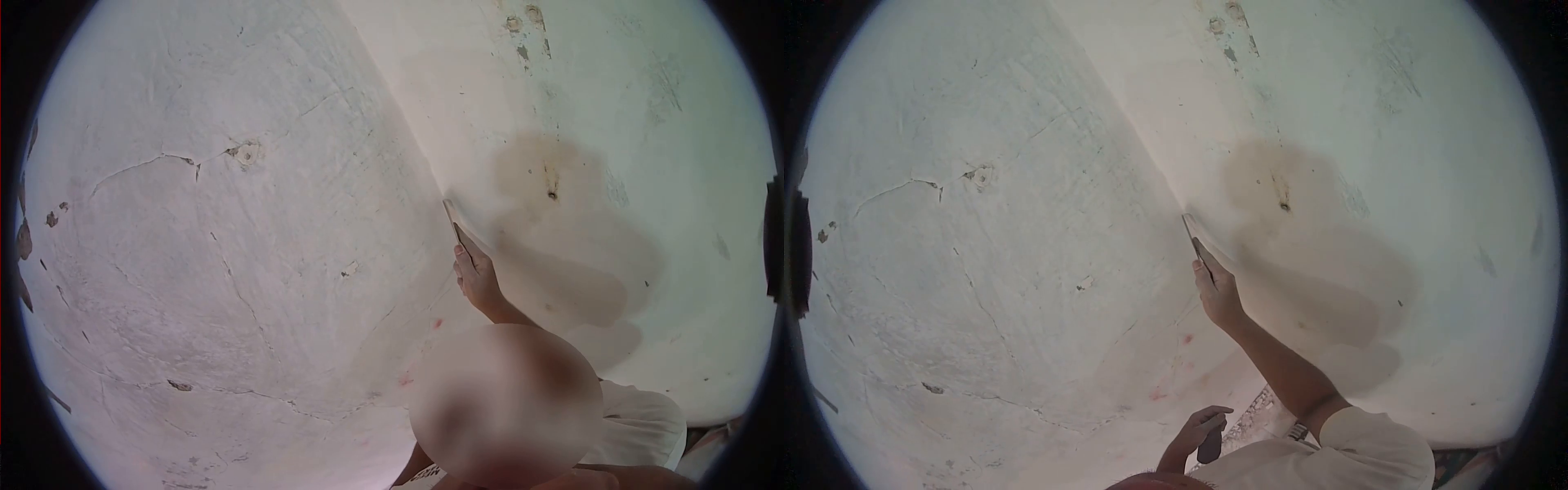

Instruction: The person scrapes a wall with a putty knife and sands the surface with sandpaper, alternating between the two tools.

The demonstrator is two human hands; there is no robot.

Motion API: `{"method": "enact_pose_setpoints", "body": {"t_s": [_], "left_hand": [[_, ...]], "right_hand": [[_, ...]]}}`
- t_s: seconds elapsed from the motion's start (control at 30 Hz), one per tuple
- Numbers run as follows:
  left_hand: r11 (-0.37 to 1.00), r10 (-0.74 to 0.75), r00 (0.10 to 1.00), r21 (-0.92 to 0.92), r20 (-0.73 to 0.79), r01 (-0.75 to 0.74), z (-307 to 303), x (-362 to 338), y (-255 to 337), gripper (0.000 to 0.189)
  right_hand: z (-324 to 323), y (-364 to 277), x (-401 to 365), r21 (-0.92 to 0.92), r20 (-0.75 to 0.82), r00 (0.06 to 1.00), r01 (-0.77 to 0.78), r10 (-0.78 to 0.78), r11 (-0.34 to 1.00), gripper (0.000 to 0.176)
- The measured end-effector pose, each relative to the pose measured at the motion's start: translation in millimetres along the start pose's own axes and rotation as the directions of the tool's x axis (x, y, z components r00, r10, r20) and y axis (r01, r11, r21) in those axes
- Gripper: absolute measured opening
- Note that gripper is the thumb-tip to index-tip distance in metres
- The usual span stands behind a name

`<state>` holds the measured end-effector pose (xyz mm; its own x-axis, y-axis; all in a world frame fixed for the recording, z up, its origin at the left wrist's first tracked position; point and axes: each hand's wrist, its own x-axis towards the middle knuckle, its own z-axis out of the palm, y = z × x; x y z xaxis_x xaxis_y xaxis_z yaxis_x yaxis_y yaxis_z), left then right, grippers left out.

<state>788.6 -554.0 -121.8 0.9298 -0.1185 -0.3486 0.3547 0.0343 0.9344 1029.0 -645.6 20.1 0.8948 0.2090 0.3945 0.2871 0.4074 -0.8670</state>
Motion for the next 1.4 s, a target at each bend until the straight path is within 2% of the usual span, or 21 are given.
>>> {"method": "enact_pose_setpoints", "body": {"t_s": [0.03, 0.13, 0.23, 0.33, 0.43, 0.5, 0.57, 0.63, 0.67, 0.77, 0.83, 0.9, 0.97, 1.03, 1.13, 1.23, 1.33, 1.4], "left_hand": [[1.0, 0.012, 1.0, -0.009, 0.009, -0.012, 3.7, 2.4, 0.7, 0.027], [0.999, 0.042, 0.999, 0.034, 0.004, -0.042, 12.8, 9.0, 7.9, 0.025], [0.998, 0.056, 0.998, 0.037, 0.0, -0.056, 10.9, 11.1, 10.8, 0.026], [0.997, 0.037, 0.999, 0.07, -0.019, -0.035, 9.8, 6.7, 18.2, 0.026], [0.996, 0.059, 0.998, 0.064, -0.016, -0.058, 8.5, 0.7, 18.9, 0.027], [0.998, 0.062, 0.997, 0.019, -0.035, -0.062, 7.2, -0.8, 10.6, 0.027], [0.998, 0.064, 0.997, -0.005, -0.054, -0.064, 8.0, -4.8, 5.8, 0.027], [0.998, 0.063, 0.995, -0.005, -0.076, -0.064, 8.7, -9.1, 5.3, 0.027], [0.998, 0.065, 0.995, -0.008, -0.075, -0.066, 7.3, -9.9, 2.6, 0.027], [0.998, 0.069, 0.994, 0.005, -0.082, -0.069, 2.8, -10.9, -2.7, 0.026], [0.998, 0.066, 0.994, 0.031, -0.087, -0.063, 4.5, -10.7, 0.2, 0.025], [0.995, 0.09, 0.994, 0.057, -0.068, -0.086, 8.6, -10.0, 12.6, 0.025], [0.992, 0.115, 0.992, 0.057, -0.046, -0.112, 8.6, -4.9, 14.9, 0.026], [0.993, 0.111, 0.993, 0.048, -0.039, -0.109, 8.2, 0.9, 13.3, 0.026], [0.992, 0.111, 0.993, 0.058, -0.04, -0.109, 6.6, 1.1, 18.7, 0.026], [0.991, 0.114, 0.993, 0.074, -0.038, -0.111, 1.2, 2.9, 17.0, 0.026], [0.991, 0.094, 0.996, 0.101, -0.013, -0.092, 0.3, 7.6, 17.1, 0.026], [0.991, 0.075, 0.997, 0.107, 0.013, -0.076, 0.8, 9.6, 18.8, 0.026]], "right_hand": [[-0.2, -1.6, 1.9, -0.032, -0.011, 0.998, 0.065, -0.066, 0.997, 0.042], [-14.6, 18.4, -20.2, -0.154, -0.039, 0.998, 0.035, -0.042, 0.987, 0.042], [-25.5, 43.4, -30.0, -0.242, -0.011, 0.998, -0.062, 0.062, 0.968, 0.042], [-10.8, 3.3, 12.5, -0.285, 0.003, 0.981, 0.186, -0.193, 0.94, 0.041], [9.1, -49.1, 35.1, -0.068, 0.046, 0.977, 0.209, -0.206, 0.975, 0.044], [6.3, -46.6, 26.6, -0.095, 0.053, 0.975, 0.222, -0.218, 0.97, 0.044], [-4.6, -17.8, 9.8, -0.114, 0.051, 0.975, 0.22, -0.215, 0.969, 0.043], [-27.2, 26.4, -28.8, -0.167, 0.009, 0.999, 0.049, -0.048, 0.985, 0.041], [-36.6, 39.6, -49.8, -0.209, -0.033, 0.993, -0.114, 0.109, 0.971, 0.04], [-50.6, 70.7, -79.8, -0.231, -0.021, 0.964, -0.262, 0.264, 0.937, 0.04], [-40.6, 79.7, -48.7, -0.232, -0.047, 0.999, -0.01, -0.001, 0.973, 0.04], [-26.2, 47.3, -10.7, -0.181, -0.035, 0.993, 0.108, -0.116, 0.978, 0.041], [-11.2, -16.4, 8.0, -0.062, -0.004, 0.997, 0.073, -0.073, 0.995, 0.041], [-1.7, -52.5, 14.0, 0.06, 0.011, 1.0, 0.011, -0.012, 0.998, 0.041], [-16.3, -21.4, -0.7, -0.044, -0.025, 0.999, 0.02, -0.021, 0.999, 0.04], [-35.7, 13.2, -40.6, -0.115, -0.035, 0.987, -0.16, 0.157, 0.98, 0.04], [-30.4, 25.0, -23.8, -0.118, -0.026, 0.997, -0.069, 0.066, 0.991, 0.04], [-15.5, -7.8, 7.1, -0.07, 0.009, 0.998, -0.055, 0.056, 0.996, 0.041]]}}
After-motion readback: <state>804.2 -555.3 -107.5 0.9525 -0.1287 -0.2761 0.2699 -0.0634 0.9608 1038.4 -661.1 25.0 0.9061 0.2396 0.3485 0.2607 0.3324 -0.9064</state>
